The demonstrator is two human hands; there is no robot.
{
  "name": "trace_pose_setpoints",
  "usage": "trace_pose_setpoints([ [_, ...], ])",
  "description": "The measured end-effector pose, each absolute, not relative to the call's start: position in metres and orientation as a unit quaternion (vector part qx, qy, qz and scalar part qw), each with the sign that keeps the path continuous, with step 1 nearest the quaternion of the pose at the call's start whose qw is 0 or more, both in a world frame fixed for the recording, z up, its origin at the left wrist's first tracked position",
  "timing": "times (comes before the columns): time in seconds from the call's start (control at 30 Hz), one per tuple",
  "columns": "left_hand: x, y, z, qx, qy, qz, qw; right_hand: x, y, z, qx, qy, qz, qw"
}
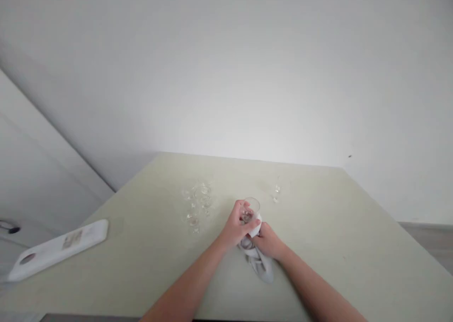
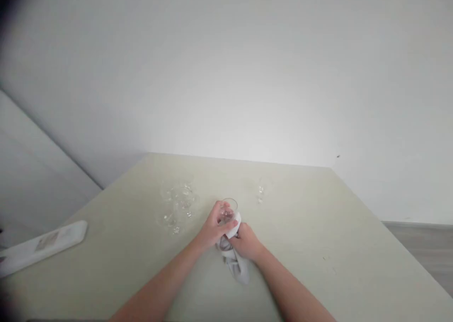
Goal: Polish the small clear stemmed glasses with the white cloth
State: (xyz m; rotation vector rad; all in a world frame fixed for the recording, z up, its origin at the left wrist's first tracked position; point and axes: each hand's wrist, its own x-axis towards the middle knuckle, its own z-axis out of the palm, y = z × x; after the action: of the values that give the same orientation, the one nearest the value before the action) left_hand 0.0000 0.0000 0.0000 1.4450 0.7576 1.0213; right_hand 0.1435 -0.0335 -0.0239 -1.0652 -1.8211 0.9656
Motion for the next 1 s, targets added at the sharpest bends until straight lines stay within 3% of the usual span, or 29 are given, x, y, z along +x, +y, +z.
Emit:
trace_pose_setpoints([
  [0.23, 0.003, 0.004, -0.006, 0.536, 0.296, 0.461, 0.642, 0.142, -0.035, -0.026, -0.456, -0.708, 0.381, 0.382],
  [0.5, 0.0, 0.005, -0.005, 0.489, 0.264, 0.501, 0.663, 0.142, -0.034, -0.022, -0.507, -0.625, 0.355, 0.475],
  [1.0, 0.003, -0.001, -0.013, 0.567, 0.222, 0.444, 0.657, 0.14, -0.035, -0.025, -0.419, -0.655, 0.418, 0.47],
])
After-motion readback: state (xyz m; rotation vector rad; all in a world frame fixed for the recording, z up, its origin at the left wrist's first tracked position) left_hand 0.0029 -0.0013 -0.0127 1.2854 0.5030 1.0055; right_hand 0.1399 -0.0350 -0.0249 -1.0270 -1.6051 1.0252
